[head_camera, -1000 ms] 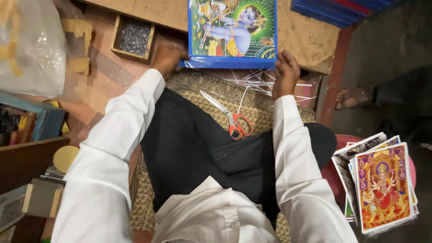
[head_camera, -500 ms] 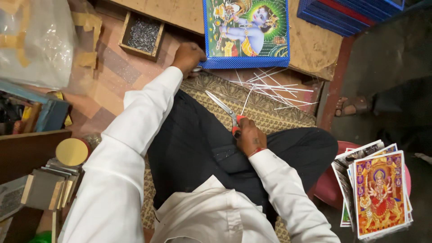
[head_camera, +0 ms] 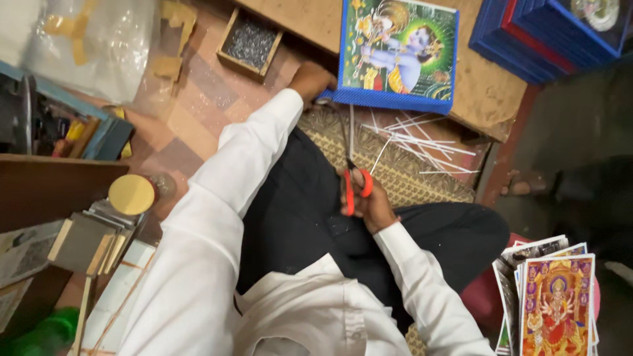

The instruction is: The person sits on the floor and uses scissors to cut a clear plastic sheet and blue decorative tape. They place the plastic over a printed picture of a deity, then apply the blue tape around the edges to create a frame. The person trims excess tape and adjusts the frame, then places the finished item on a stack.

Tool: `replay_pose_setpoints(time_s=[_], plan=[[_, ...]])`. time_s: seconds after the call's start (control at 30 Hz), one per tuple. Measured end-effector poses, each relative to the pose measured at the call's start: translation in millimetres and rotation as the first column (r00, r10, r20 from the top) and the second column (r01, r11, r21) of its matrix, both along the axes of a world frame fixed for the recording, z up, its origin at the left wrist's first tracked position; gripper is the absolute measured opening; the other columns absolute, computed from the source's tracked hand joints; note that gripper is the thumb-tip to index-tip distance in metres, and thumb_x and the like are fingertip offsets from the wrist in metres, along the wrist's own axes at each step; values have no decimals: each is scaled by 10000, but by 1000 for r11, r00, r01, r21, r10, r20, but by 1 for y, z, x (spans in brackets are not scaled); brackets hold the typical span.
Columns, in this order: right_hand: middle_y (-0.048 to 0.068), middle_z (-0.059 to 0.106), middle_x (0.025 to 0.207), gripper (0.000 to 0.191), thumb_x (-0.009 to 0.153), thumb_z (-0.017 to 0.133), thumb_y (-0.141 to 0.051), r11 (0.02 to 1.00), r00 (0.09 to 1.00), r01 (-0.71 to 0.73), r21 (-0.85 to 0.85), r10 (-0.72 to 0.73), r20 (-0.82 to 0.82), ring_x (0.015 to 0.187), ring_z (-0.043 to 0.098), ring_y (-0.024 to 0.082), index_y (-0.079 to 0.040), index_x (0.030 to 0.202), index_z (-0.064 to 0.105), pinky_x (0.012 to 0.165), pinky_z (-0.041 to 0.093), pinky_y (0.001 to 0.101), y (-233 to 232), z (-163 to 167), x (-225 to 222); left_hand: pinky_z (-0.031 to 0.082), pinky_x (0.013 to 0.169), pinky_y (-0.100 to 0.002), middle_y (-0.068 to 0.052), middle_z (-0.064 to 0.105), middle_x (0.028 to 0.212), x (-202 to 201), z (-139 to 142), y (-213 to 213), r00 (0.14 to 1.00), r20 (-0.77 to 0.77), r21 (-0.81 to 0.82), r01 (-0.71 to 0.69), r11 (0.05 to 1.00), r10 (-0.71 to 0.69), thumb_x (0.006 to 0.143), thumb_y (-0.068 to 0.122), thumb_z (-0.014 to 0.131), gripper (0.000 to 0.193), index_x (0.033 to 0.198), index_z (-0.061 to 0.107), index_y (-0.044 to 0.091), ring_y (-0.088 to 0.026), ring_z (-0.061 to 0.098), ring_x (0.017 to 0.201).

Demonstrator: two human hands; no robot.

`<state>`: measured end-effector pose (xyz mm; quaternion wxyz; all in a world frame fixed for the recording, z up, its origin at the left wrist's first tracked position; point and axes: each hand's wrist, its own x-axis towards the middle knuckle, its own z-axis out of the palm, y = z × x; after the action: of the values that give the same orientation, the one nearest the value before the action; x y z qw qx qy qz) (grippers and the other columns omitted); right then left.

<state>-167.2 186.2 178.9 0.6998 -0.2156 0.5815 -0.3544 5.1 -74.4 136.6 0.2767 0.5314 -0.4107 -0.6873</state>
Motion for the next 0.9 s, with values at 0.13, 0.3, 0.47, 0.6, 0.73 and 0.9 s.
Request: replay_pose_setpoints(time_s=[0.13,0.3,0.47,0.6,0.73,0.9], plan=[[64,656,761,533,972,585,-499,996,994,4,-93,6,106,525,618,148,-54,1260,649,398,346,226,-24,-2,26,478,409,-419,-156,690,756,4,10,2,993,120,97,-32,995,20,740,126,783,173,840,738,-7,-269,639,558],[77,650,771,456,1012,594,-446,982,982,91,-165,-61,181,524,609,159,-29,1195,619,390,331,233,-54,-13,37,505,451,-420,-139,719,801,8,21,2,994,106,117,-21,993,8,727,118,783,162,838,732,10,-265,672,616],[64,634,757,441,1003,631,-398,975,984,127,-183,-101,148,517,582,130,-19,1226,651,404,345,227,-60,-15,43,532,480,-421,-125,714,808,10,21,1,994,109,117,-22,993,10,710,106,774,183,854,725,4,-265,688,643],[59,630,737,438,977,661,-395,973,991,128,-192,-118,62,496,579,127,-29,1217,663,398,336,219,-59,-12,47,506,484,-420,-118,714,784,9,18,2,997,73,115,-14,993,6,713,101,745,155,845,734,20,-256,690,630],[47,623,736,419,965,702,-374,971,991,133,-201,-132,17,482,565,106,-17,1183,676,378,315,205,-57,-13,49,529,483,-428,-110,716,768,7,16,0,994,106,95,-27,995,17,719,108,765,149,821,719,10,-235,680,596],[45,629,730,381,945,753,-310,966,988,134,-220,-148,-49,479,567,92,-19,1181,681,378,327,192,-56,-19,50,509,464,-422,-133,720,759,6,15,1,996,94,79,-7,997,0,743,116,743,129,791,723,-2,-243,681,581]])
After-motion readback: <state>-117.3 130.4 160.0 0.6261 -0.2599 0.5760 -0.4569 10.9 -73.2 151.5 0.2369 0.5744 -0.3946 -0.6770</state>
